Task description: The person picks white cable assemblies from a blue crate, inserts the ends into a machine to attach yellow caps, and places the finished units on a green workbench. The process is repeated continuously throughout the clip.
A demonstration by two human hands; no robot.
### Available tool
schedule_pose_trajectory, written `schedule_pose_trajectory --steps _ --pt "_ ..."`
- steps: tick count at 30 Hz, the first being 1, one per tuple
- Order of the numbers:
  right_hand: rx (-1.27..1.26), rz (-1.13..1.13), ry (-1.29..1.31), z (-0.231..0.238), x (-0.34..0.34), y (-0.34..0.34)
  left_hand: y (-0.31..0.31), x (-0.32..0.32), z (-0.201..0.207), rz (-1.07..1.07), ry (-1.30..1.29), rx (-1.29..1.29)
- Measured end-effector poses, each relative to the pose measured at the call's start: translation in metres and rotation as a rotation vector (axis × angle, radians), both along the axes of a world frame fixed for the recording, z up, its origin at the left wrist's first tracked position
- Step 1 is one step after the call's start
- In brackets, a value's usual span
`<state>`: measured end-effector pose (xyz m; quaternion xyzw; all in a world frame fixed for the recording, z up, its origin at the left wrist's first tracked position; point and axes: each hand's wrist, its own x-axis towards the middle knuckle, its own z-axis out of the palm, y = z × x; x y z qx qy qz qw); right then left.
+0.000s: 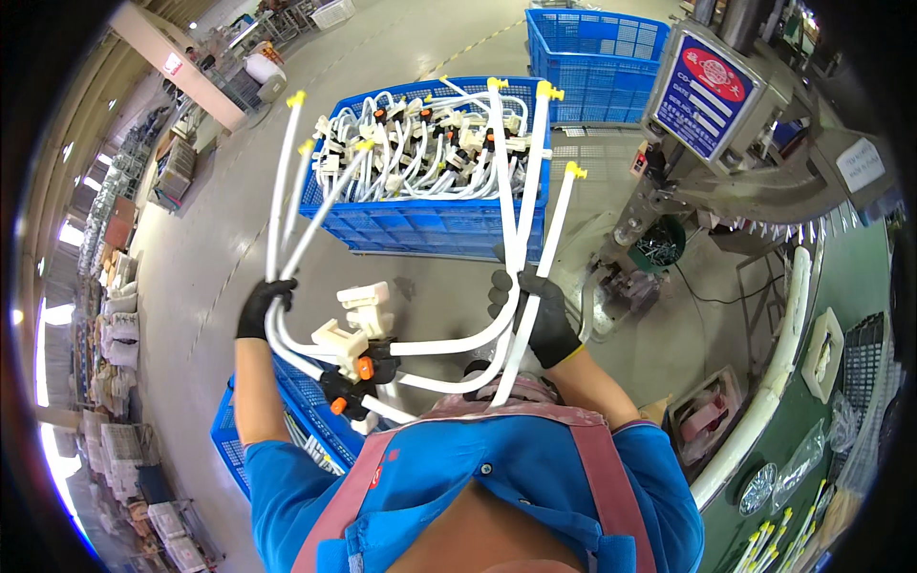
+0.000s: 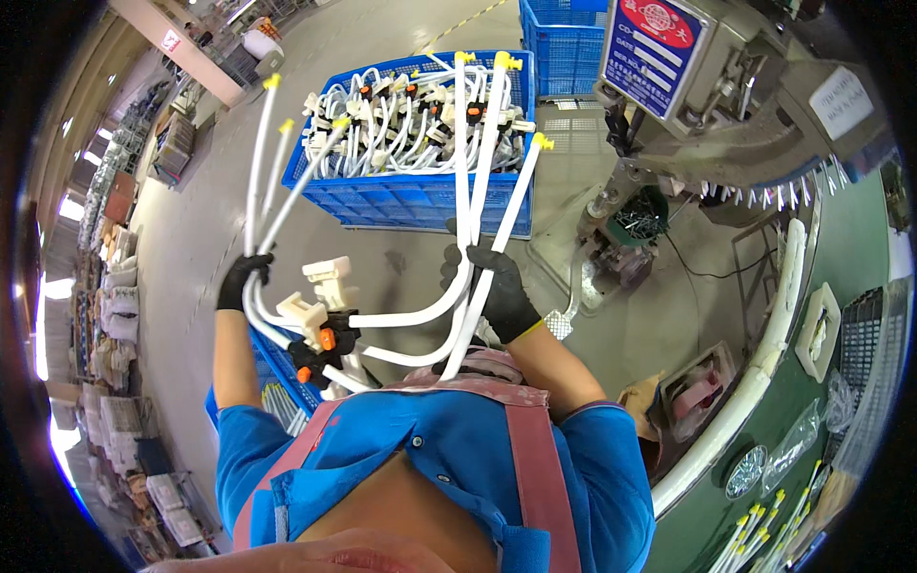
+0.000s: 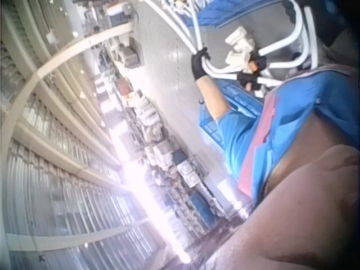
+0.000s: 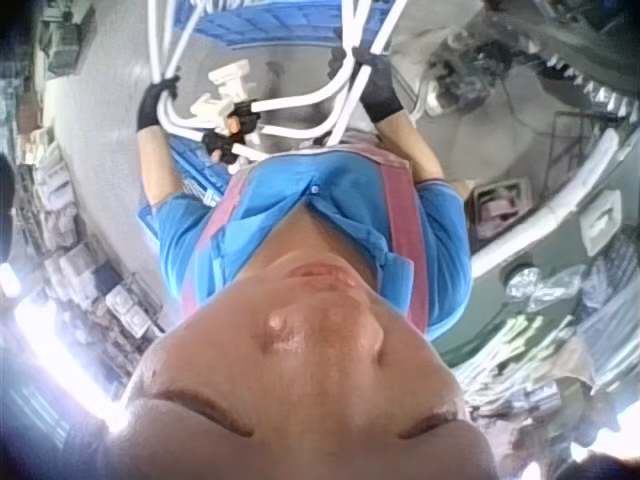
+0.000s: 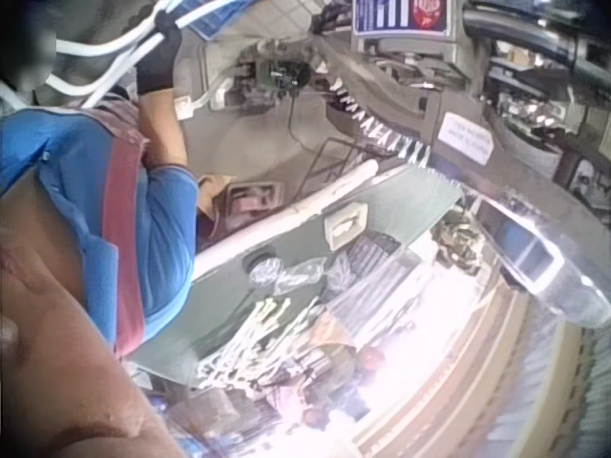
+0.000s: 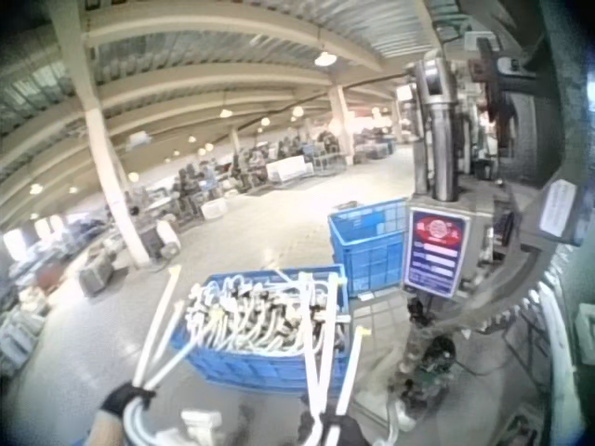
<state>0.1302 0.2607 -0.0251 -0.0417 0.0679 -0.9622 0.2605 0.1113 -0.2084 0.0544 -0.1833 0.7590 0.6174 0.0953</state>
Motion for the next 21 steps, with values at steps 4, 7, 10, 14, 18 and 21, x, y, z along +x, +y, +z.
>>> schedule_pose_trajectory --steps 4,7,10,14,18,21 --pt "0.226 0.015 -0.089 0.021 0.008 0.009 0.014 -0.001 -0.095 -0.104 -0.078 -0.015" --pt "0.303 0.056 -0.161 0.021 0.016 -0.014 0.052 0.009 -0.121 0.02 -0.256 -0.42" --pt "0.504 0.022 0.051 0.014 0.015 -0.051 0.101 0.015 -0.1 -0.211 0.063 -0.252" --pt "0.56 -0.067 0.003 0.014 0.001 -0.074 0.185 0.036 -0.061 -0.53 0.078 0.233" --pt "0.911 -0.079 0.284 0.024 0.004 -0.08 0.226 0.036 -0.033 -0.724 -0.003 0.182" --pt "1.257 -0.025 0.538 0.017 0.004 -0.077 0.224 0.026 -0.025 -0.661 -0.146 0.188"
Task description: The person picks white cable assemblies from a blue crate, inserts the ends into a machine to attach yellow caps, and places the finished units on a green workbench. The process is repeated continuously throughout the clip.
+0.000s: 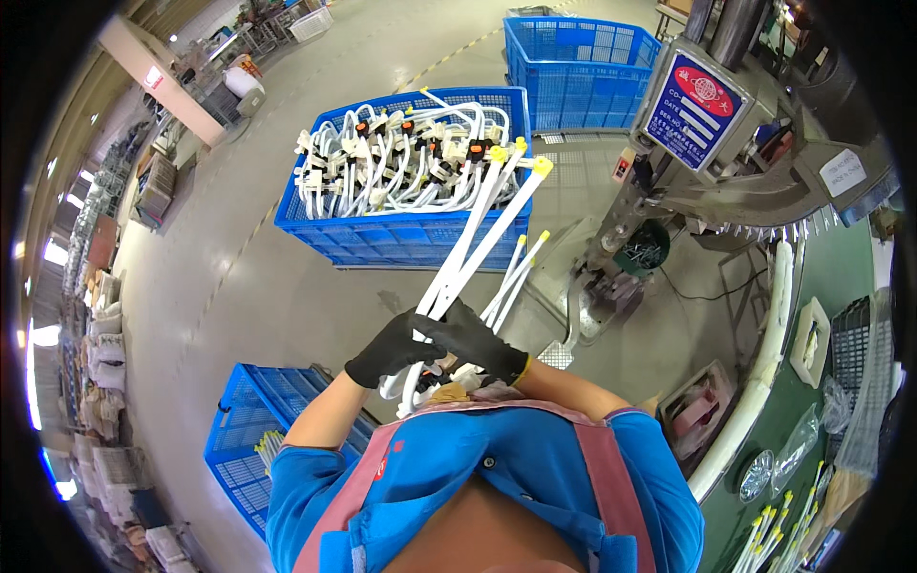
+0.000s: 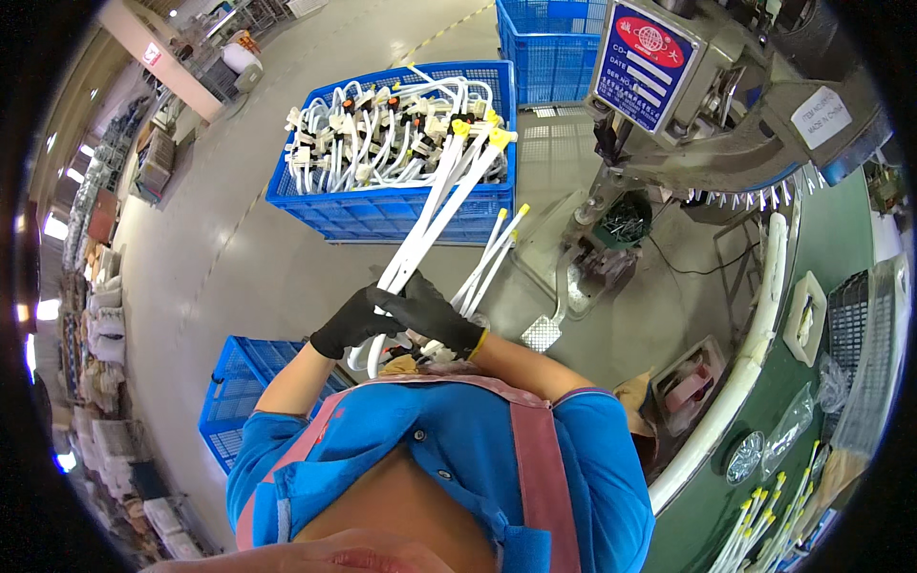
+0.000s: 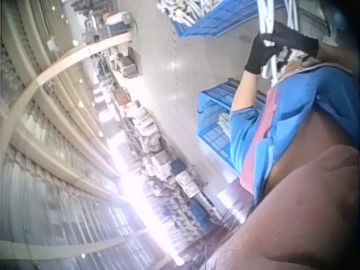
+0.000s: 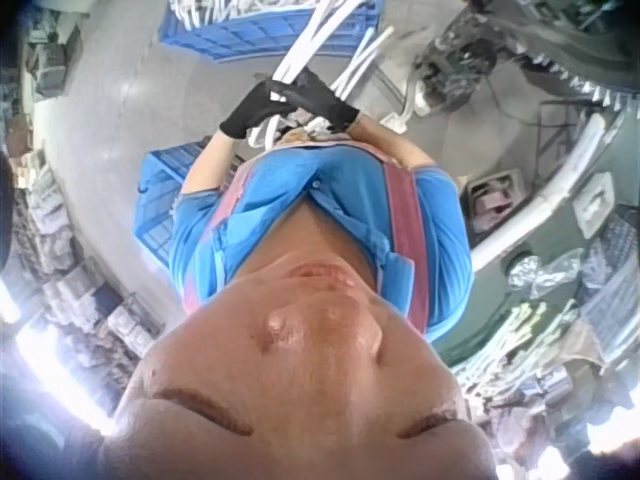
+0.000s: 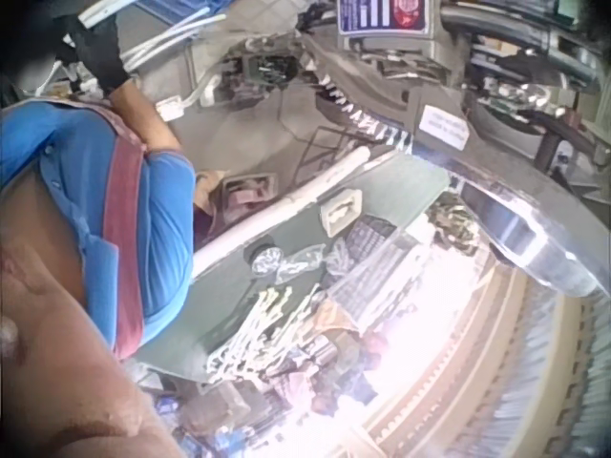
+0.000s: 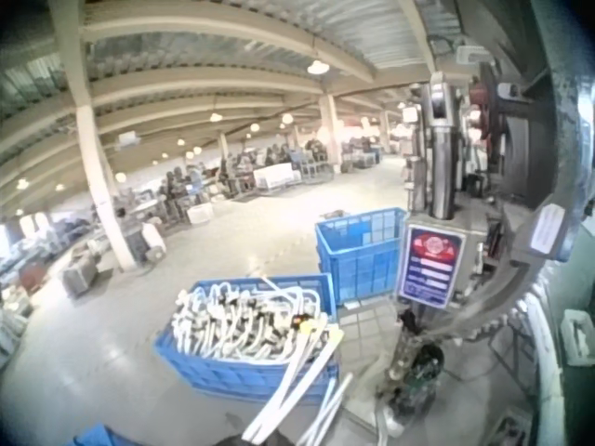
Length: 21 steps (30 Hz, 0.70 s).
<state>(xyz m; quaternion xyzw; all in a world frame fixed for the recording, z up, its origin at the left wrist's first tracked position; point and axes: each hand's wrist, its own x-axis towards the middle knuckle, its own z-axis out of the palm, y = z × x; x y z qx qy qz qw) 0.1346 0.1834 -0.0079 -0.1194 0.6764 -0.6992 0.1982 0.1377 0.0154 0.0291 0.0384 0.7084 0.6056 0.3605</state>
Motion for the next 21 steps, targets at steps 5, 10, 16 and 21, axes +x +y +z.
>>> schedule_pose_trajectory --steps 5,10,16,21 --pt "0.349 -0.242 0.811 -0.057 -0.037 0.063 -0.039 -0.005 -0.001 -0.023 0.101 -0.102" --pt "-0.212 -0.898 0.106 -0.069 -0.057 0.142 -0.078 0.004 -0.003 -0.214 0.148 -0.13" --pt "-0.002 -1.036 0.291 -0.035 -0.031 0.168 -0.097 -0.005 0.011 -0.355 0.193 -0.262" --pt "0.28 -1.198 0.284 -0.017 -0.028 0.177 -0.08 -0.036 0.015 -0.421 0.175 -0.29"
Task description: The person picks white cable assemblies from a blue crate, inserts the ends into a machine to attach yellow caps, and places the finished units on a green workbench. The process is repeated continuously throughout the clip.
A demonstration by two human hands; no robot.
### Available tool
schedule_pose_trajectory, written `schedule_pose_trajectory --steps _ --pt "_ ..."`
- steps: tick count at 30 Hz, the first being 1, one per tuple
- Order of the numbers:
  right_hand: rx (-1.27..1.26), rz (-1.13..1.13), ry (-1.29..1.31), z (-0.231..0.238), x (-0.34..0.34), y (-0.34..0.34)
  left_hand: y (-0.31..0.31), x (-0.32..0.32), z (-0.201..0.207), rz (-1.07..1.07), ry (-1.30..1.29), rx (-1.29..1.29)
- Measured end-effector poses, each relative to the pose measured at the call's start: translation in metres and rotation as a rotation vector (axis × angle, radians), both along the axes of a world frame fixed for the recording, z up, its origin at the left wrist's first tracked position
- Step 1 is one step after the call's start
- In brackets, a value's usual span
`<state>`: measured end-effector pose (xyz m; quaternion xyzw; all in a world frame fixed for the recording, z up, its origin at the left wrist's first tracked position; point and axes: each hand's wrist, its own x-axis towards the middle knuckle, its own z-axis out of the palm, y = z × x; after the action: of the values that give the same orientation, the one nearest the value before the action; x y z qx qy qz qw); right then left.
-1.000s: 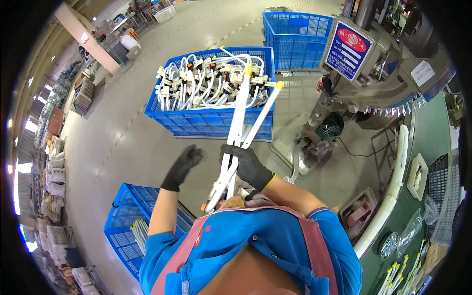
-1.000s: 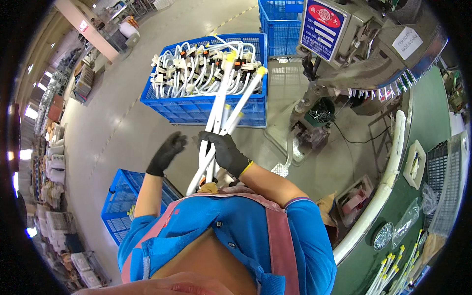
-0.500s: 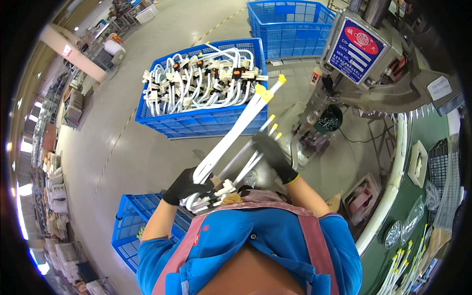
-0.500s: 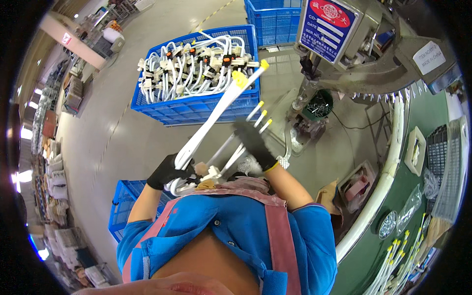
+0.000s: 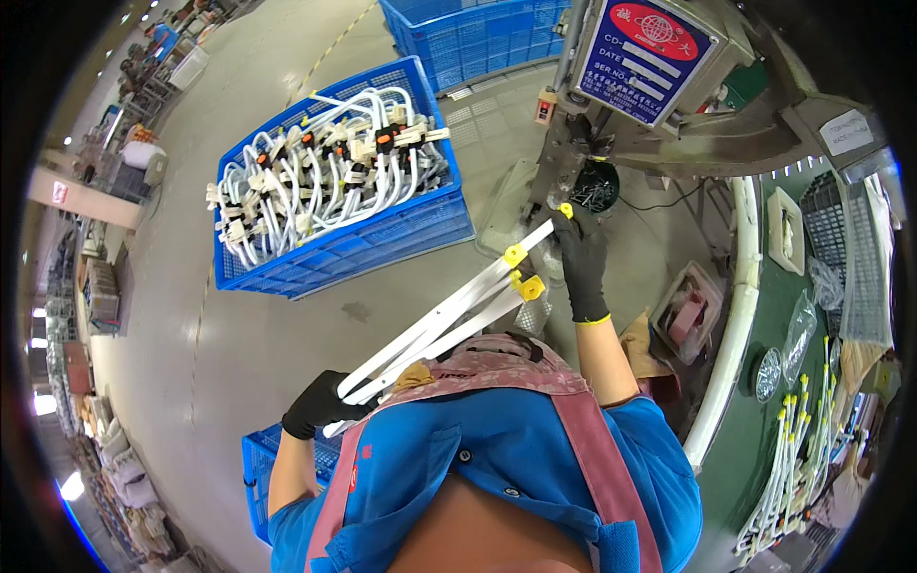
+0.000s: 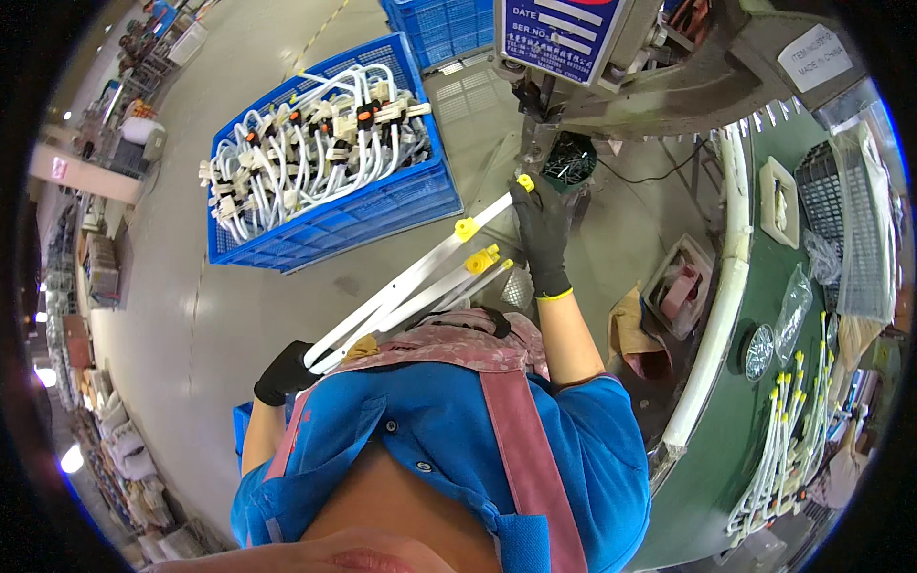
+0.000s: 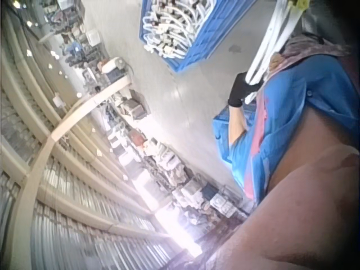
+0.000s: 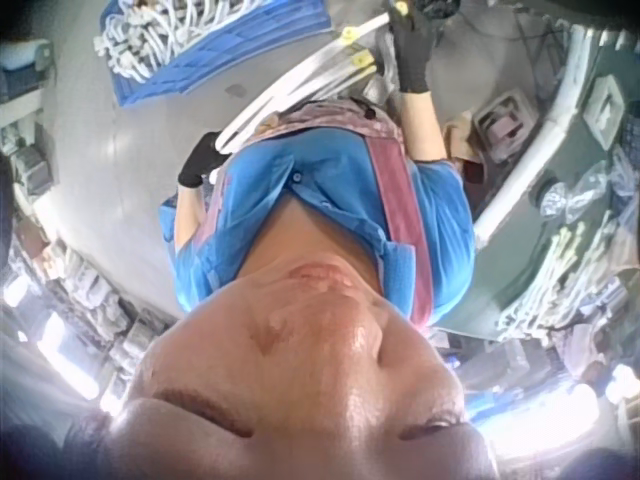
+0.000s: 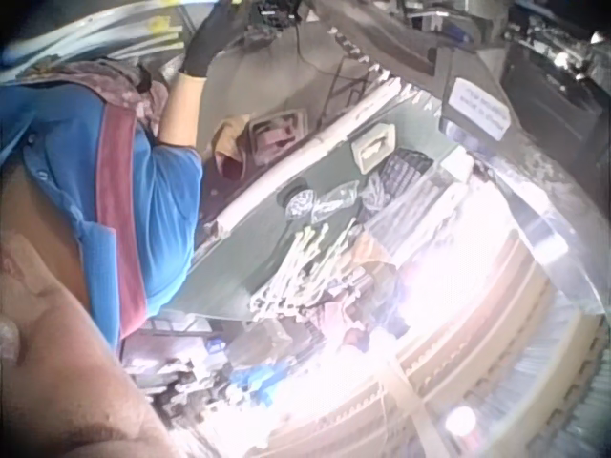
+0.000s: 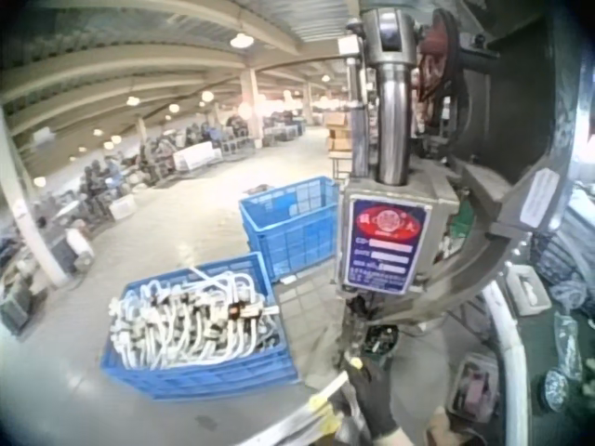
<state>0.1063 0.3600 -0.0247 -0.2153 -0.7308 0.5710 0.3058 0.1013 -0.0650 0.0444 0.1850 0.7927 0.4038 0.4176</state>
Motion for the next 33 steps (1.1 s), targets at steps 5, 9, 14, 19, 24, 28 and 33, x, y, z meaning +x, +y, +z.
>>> schedule_pose_trajectory --steps 5,9,14,19,24,28,33 --pt "0.164 -0.09 -0.124 0.027 -0.006 0.017 0.016 -0.042 0.011 -0.079 -0.066 0.019" --pt "0.207 -0.14 -0.05 0.039 -0.024 0.031 0.022 -0.072 0.009 -0.13 -0.07 0.033" --pt "-0.039 -0.053 0.004 0.029 -0.038 0.039 0.024 -0.094 -0.022 -0.169 0.008 0.031" --pt "0.158 -0.116 -0.067 0.02 -0.043 0.039 0.02 -0.107 -0.05 -0.135 -0.024 0.057" --pt "0.257 -0.138 -0.015 0.021 -0.041 0.038 0.021 -0.122 -0.054 -0.242 0.0 0.089" --pt "0.18 -0.161 -0.169 0.019 -0.041 0.038 0.027 -0.134 -0.042 -0.252 -0.102 0.046" --pt "0.215 -0.221 -0.151 0.014 -0.042 0.038 0.026 -0.14 -0.02 -0.35 0.038 0.034"
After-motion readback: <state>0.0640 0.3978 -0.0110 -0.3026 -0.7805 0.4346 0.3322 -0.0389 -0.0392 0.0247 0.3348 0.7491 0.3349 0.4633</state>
